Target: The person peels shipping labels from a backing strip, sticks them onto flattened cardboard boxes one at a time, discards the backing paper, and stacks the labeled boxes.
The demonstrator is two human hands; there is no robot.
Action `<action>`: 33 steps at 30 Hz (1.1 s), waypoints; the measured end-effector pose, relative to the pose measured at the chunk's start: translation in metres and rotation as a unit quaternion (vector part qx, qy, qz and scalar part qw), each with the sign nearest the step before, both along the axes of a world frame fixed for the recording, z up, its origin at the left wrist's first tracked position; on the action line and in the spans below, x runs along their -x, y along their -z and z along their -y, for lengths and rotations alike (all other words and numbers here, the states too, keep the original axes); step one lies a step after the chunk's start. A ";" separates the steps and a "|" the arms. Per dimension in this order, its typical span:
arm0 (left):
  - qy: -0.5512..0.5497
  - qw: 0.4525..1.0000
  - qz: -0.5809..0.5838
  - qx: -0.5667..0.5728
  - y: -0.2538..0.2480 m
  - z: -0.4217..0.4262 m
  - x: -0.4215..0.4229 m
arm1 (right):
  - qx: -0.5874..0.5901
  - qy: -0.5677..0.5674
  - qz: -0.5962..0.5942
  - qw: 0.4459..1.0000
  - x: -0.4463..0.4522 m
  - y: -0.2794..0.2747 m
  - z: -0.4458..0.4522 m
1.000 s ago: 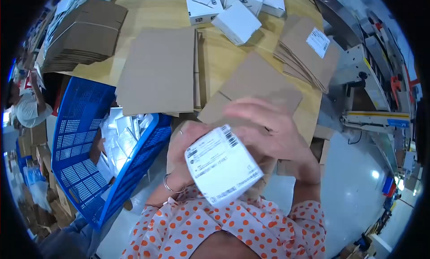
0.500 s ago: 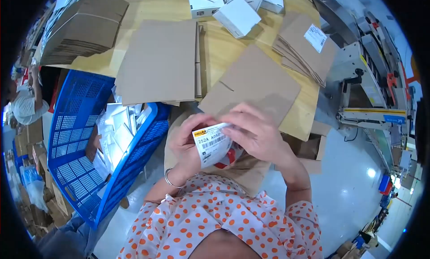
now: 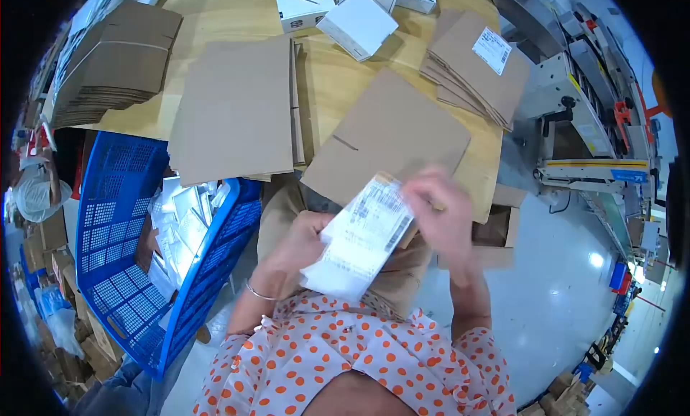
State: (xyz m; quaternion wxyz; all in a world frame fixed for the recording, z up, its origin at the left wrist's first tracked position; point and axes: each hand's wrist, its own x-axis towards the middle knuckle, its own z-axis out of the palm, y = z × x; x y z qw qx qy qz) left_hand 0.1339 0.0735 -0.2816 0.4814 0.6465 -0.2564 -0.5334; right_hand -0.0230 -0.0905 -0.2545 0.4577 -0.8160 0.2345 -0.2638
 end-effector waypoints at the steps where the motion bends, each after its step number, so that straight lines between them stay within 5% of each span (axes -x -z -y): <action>1: 0.018 0.999 -0.048 -0.009 0.018 -0.008 -0.008 | 0.051 0.049 -0.020 0.997 -0.004 -0.002 0.013; 3: 0.056 0.987 -0.145 -0.028 0.045 -0.020 -0.019 | 0.104 0.096 0.017 0.990 -0.011 0.006 0.044; 9: 0.068 0.978 -0.180 -0.079 0.069 -0.040 -0.022 | 0.114 0.156 -0.026 0.981 -0.039 0.022 0.082; 14: 0.028 0.982 -0.170 -0.082 0.092 -0.053 -0.023 | 0.288 0.193 -0.136 0.928 -0.044 0.042 0.090; 18: 0.046 0.991 -0.112 -0.048 0.102 -0.056 -0.028 | 0.338 0.175 -0.129 0.916 -0.045 0.053 0.095; 20: 0.034 0.995 -0.061 -0.068 0.099 -0.063 -0.032 | 0.260 0.160 -0.102 0.947 -0.038 0.051 0.097; 24: -0.026 0.986 0.102 -0.127 0.091 -0.080 -0.030 | 0.333 0.205 -0.051 0.919 -0.020 -0.021 0.069; 25: -0.069 0.979 0.162 -0.102 0.092 -0.081 -0.027 | 0.373 0.158 0.047 0.913 -0.013 -0.033 0.081; 28: -0.208 0.908 0.360 -0.048 0.091 -0.104 -0.031 | 0.436 0.271 0.005 0.858 0.007 -0.066 0.136; 31: -0.338 0.871 0.355 0.027 0.098 -0.120 -0.037 | 0.320 0.272 0.047 0.906 0.001 -0.076 0.232; 33: -0.483 0.778 0.393 0.083 0.092 -0.121 -0.042 | 0.312 0.239 0.014 0.919 -0.013 -0.062 0.286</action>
